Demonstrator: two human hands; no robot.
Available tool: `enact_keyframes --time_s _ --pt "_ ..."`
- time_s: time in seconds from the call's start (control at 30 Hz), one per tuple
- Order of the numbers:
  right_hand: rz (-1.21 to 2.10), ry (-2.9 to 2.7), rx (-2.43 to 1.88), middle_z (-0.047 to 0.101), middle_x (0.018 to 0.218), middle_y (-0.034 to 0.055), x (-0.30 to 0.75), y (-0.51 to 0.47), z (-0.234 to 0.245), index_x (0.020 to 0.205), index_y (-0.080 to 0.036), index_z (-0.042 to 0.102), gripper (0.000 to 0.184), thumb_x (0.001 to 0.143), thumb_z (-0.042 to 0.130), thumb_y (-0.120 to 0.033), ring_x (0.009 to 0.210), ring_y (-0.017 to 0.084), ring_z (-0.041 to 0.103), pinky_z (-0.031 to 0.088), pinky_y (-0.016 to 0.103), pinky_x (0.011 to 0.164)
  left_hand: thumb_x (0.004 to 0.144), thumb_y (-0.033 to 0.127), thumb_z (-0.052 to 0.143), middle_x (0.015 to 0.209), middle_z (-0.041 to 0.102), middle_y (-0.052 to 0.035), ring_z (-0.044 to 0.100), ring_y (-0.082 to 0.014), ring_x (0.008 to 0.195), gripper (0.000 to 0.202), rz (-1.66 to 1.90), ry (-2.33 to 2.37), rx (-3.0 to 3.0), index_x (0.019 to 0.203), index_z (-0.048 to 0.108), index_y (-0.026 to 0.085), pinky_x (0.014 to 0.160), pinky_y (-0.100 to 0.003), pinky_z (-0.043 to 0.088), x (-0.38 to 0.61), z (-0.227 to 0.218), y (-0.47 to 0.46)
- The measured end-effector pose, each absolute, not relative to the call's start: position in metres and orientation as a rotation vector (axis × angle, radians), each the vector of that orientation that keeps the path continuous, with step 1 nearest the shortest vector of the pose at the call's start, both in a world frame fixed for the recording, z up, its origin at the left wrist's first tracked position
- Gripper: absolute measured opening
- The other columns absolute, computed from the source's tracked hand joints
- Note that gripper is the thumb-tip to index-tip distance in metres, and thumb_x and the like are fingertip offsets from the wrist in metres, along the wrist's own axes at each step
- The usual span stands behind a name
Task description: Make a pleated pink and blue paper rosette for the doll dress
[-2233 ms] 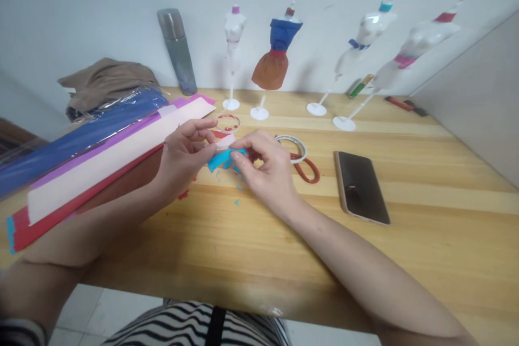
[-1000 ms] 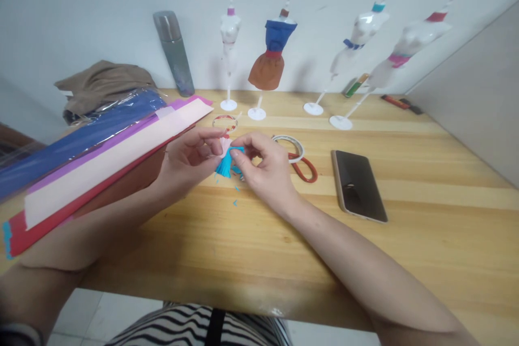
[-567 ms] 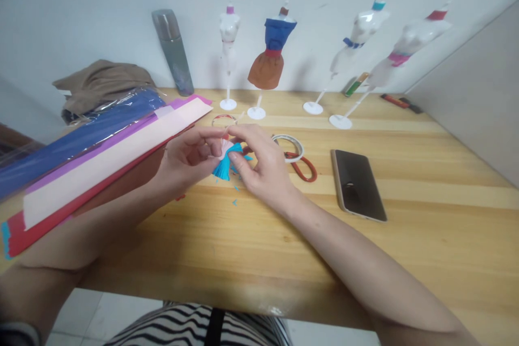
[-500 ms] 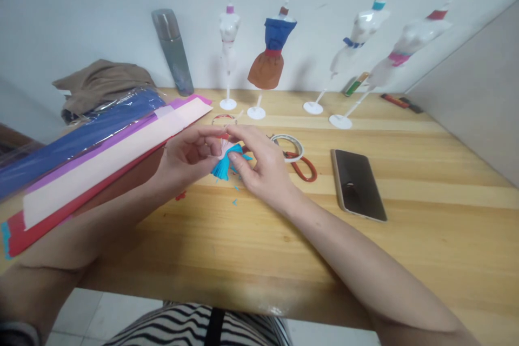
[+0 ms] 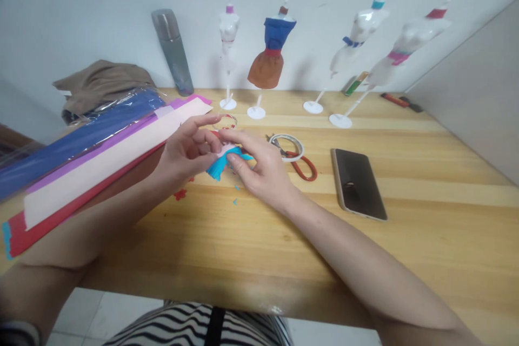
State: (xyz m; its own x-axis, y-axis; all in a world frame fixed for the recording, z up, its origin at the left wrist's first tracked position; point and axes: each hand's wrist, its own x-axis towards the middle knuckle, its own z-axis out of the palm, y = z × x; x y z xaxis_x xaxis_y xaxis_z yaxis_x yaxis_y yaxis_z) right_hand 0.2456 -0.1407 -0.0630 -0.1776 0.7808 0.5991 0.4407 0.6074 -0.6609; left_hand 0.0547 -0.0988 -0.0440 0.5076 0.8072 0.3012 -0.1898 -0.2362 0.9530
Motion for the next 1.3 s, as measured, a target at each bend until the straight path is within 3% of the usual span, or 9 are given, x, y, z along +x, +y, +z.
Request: enact_keyframes --time_s 0.23,0.43,0.53,0.63,0.77,1.13,1.3 --pt "0.328 -1.827 -0.935 0.078 0.104 0.0062 0.245 -0.138 -0.062 0.123 -0.030 0.072 0.026 0.100 0.060 -0.028 0.098 0.026 0.073 0.061 0.047 0.087 0.078 0.018 0.080 0.077 0.064 0.0052 0.062 -0.0081 0.062 0.050 1.090 0.523 1.570 0.124 0.063 0.023 0.059 -0.020 0.052 0.058 -0.049 -0.098" --pt "0.268 -1.835 -0.919 0.075 0.100 0.0050 0.245 -0.138 -0.062 0.123 -0.032 0.071 0.027 0.100 0.060 -0.025 0.094 0.026 0.070 0.058 0.045 0.083 0.084 0.026 0.078 0.079 0.064 0.0040 0.054 -0.0059 0.055 0.041 1.077 0.538 1.642 0.123 0.065 0.023 0.053 -0.019 0.047 0.052 -0.047 -0.098" --pt "0.223 -1.812 -0.898 0.074 0.098 0.0046 0.244 -0.138 -0.062 0.122 -0.031 0.071 0.026 0.099 0.062 -0.022 0.090 0.024 0.070 0.058 0.043 0.080 0.084 0.032 0.079 0.088 0.066 0.0018 0.058 -0.0075 0.060 0.048 1.142 0.550 1.767 0.129 0.063 0.025 0.057 -0.021 0.049 0.052 -0.050 -0.103" --pt "0.180 -1.804 -0.889 0.075 0.097 0.0048 0.242 -0.139 -0.063 0.121 -0.029 0.072 0.025 0.099 0.063 -0.021 0.089 0.024 0.070 0.057 0.041 0.079 0.078 0.022 0.080 0.098 0.067 0.0000 0.064 -0.0101 0.073 0.063 1.259 0.606 1.975 0.137 0.059 0.027 0.067 -0.023 0.054 0.056 -0.056 -0.107" --pt "0.204 -1.794 -0.936 0.076 0.097 0.0046 0.240 -0.142 -0.062 0.117 -0.029 0.073 0.023 0.099 0.061 -0.023 0.089 0.024 0.071 0.058 0.042 0.080 0.082 0.011 0.069 0.093 0.066 0.0003 0.062 -0.0099 0.074 0.057 1.361 0.625 2.113 0.137 0.059 0.026 0.065 -0.021 0.051 0.060 -0.064 -0.106" --pt "0.377 -1.742 -0.949 0.072 0.098 0.0053 0.239 -0.140 -0.064 0.114 -0.027 0.070 0.022 0.092 0.069 -0.030 0.087 0.023 0.068 0.058 0.039 0.074 0.079 0.007 0.070 0.088 0.065 0.0022 0.061 -0.0073 0.070 0.054 1.382 0.589 1.998 0.130 0.065 0.024 0.062 -0.017 0.049 0.059 -0.065 -0.098" --pt "0.464 -1.716 -1.007 0.068 0.092 0.0035 0.239 -0.139 -0.065 0.101 -0.026 0.066 0.016 0.087 0.072 -0.031 0.082 0.021 0.066 0.057 0.037 0.072 0.078 0.007 0.072 0.088 0.064 0.0027 0.059 -0.0059 0.066 0.054 1.321 0.560 1.913 0.129 0.066 0.024 0.062 -0.017 0.050 0.059 -0.065 -0.096"
